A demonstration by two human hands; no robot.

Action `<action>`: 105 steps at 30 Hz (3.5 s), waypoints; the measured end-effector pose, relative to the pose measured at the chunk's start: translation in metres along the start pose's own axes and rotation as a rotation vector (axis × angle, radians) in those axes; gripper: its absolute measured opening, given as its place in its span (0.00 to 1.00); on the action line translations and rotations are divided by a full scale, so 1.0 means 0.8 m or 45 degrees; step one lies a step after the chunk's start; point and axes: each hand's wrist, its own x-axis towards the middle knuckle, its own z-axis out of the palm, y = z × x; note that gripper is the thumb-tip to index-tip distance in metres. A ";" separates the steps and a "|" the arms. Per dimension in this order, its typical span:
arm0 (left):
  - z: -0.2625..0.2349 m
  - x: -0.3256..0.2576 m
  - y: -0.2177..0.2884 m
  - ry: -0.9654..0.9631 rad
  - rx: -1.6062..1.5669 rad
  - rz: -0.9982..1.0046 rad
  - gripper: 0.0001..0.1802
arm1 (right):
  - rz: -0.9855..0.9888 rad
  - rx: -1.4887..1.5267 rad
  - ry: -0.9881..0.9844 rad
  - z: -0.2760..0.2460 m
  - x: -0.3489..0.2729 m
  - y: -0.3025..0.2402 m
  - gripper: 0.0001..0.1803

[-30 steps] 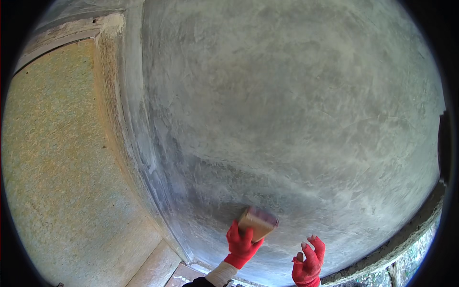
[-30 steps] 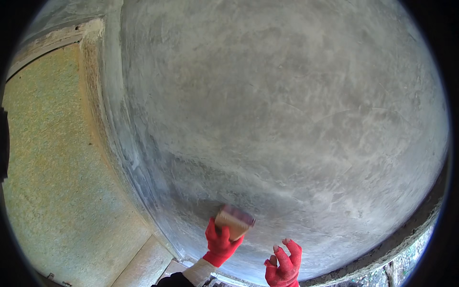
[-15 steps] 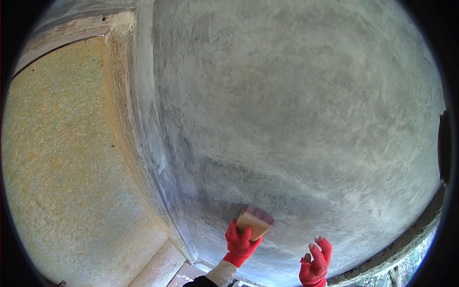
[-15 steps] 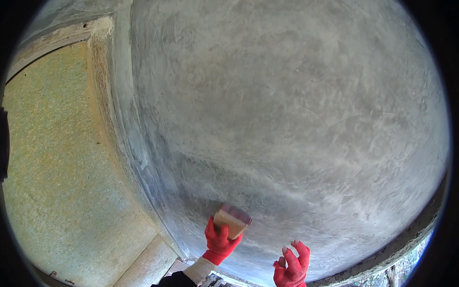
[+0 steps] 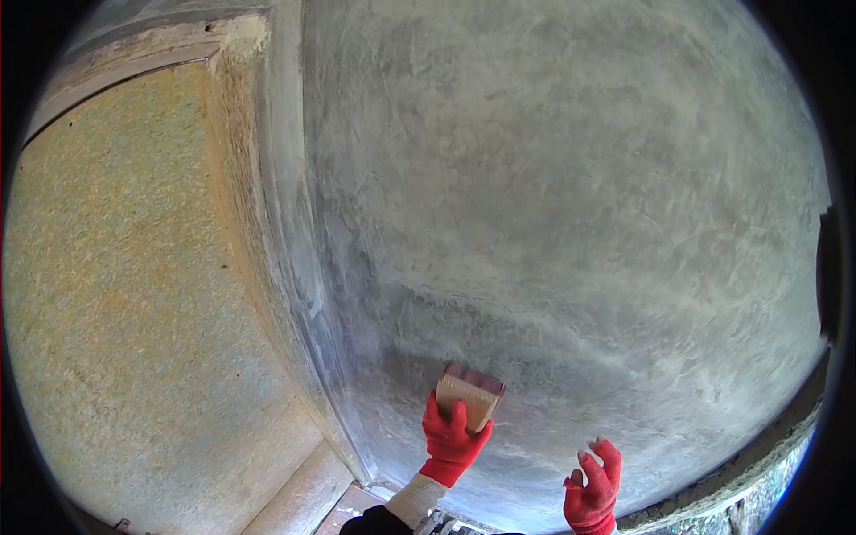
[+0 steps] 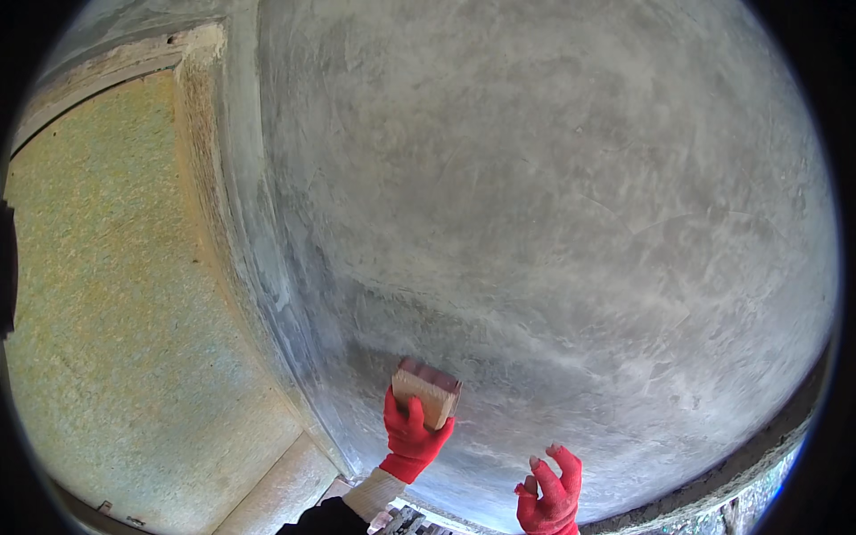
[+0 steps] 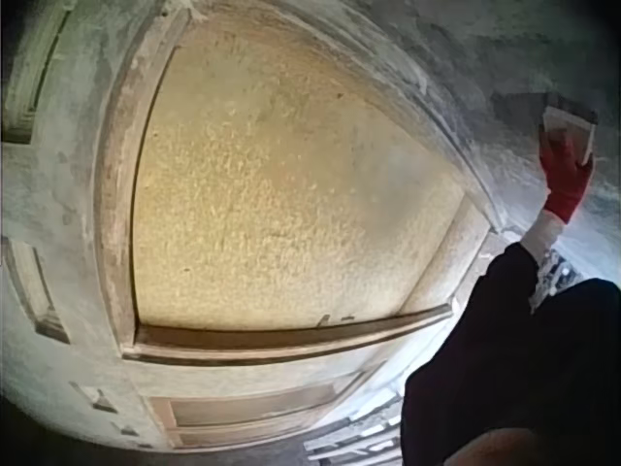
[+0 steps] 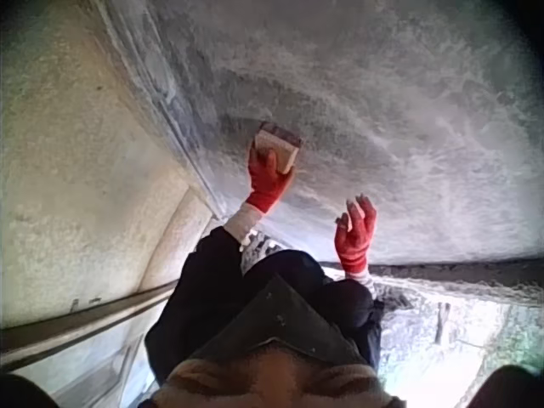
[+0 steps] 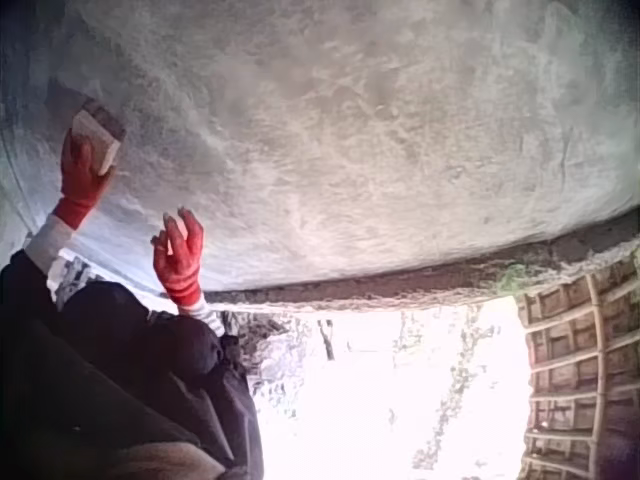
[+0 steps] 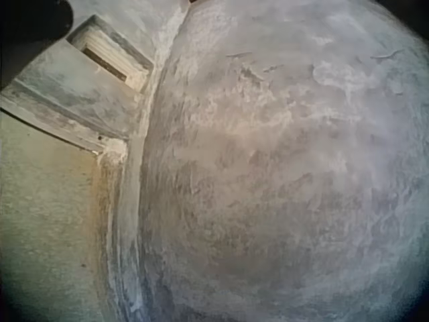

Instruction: The person rubs a sanding block against a concrete wall using a circular motion while wearing red gloves.

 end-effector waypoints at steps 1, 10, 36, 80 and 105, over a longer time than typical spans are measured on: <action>-0.007 0.024 0.010 -0.001 -0.020 0.017 0.40 | 0.007 -0.020 -0.026 0.000 -0.005 -0.001 0.25; -0.005 0.109 0.020 0.152 0.168 0.064 0.43 | 0.004 -0.082 0.010 0.001 0.007 0.001 0.24; -0.024 0.134 -0.023 0.089 0.130 0.095 0.46 | -0.276 -0.348 0.064 0.004 0.019 0.041 0.25; -0.056 -0.007 -0.167 0.033 0.068 -0.144 0.50 | -0.443 -0.645 0.245 0.041 0.091 0.081 0.19; -0.086 0.213 -0.149 0.112 0.296 0.054 0.53 | -0.483 -0.784 0.200 0.045 0.082 0.090 0.23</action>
